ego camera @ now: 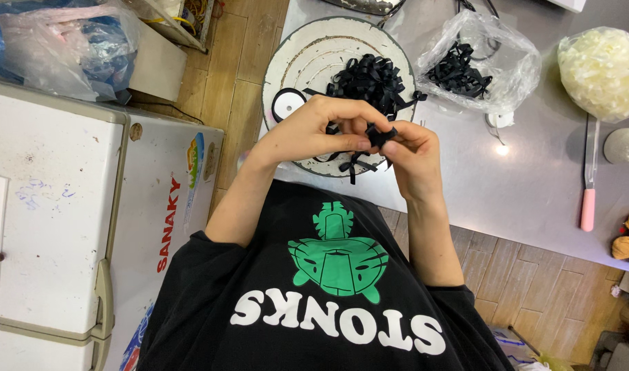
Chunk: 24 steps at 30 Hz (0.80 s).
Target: The person repeatedly picks up black rubber bands from a pile on a plate, folds them, and cuts them with scissors. The cut pieces are placed back on the plate. The person continues this process throughout the clip.
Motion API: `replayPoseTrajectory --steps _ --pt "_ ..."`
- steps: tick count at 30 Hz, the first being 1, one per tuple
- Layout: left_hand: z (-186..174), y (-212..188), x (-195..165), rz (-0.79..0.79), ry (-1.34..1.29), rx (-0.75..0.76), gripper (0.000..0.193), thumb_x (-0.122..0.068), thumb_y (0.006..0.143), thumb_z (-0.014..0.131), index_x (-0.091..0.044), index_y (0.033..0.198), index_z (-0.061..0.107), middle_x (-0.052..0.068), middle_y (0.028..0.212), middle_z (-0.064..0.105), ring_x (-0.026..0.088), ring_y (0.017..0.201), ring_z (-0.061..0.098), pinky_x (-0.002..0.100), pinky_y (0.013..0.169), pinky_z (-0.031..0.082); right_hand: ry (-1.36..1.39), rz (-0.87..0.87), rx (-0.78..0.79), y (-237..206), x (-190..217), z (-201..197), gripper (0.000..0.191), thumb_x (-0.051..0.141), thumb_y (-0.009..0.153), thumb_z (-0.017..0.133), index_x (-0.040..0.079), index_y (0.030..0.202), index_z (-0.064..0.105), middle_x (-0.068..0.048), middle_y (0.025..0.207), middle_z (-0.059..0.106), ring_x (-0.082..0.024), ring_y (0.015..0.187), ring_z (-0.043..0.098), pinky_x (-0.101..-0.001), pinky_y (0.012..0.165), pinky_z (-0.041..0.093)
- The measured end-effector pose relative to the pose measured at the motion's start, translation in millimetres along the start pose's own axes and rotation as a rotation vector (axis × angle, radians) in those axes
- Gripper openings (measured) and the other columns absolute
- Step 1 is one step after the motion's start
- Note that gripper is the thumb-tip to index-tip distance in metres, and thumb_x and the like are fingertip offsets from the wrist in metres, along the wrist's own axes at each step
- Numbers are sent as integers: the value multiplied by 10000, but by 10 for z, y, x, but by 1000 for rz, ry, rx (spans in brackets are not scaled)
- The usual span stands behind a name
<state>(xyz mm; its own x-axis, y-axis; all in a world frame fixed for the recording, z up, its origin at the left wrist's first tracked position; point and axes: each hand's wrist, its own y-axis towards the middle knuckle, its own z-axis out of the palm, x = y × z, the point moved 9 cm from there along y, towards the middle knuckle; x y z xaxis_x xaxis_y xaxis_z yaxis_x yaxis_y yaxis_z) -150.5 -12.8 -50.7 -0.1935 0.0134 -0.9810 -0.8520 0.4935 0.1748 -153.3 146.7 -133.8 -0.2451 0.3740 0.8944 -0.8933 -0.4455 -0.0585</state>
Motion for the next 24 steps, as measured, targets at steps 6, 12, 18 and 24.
replayPoseTrajectory --steps 6,12,18,24 --pt "9 -17 65 48 1 -44 305 -105 945 807 -105 1215 665 -12 847 686 66 830 657 264 858 546 -86 -34 -144 -6 -41 -95 114 -17 949 746 -41 1060 734 -126 992 750 -152 854 704 -284 813 557" --pt "66 28 299 0 -507 -141 349 -125 963 795 -108 1155 503 -13 938 698 67 909 642 246 900 489 288 -130 79 67 102 104 152 92 986 773 -34 1066 747 -99 987 686 -174 899 592 -288 842 465" --pt "103 18 315 1 -699 -174 298 -87 1029 709 -100 1232 492 1 995 668 75 968 618 244 936 473 36 -184 160 46 340 226 133 46 929 774 -29 1033 743 -111 1012 679 -205 935 573 -312 876 444" --pt "141 -36 83 152 -534 -248 284 -91 1076 683 -100 1260 467 19 1006 678 69 979 616 233 972 471 -513 -574 -210 -156 746 228 199 -84 880 776 -15 1025 658 -108 993 719 -172 863 551 -279 798 427"
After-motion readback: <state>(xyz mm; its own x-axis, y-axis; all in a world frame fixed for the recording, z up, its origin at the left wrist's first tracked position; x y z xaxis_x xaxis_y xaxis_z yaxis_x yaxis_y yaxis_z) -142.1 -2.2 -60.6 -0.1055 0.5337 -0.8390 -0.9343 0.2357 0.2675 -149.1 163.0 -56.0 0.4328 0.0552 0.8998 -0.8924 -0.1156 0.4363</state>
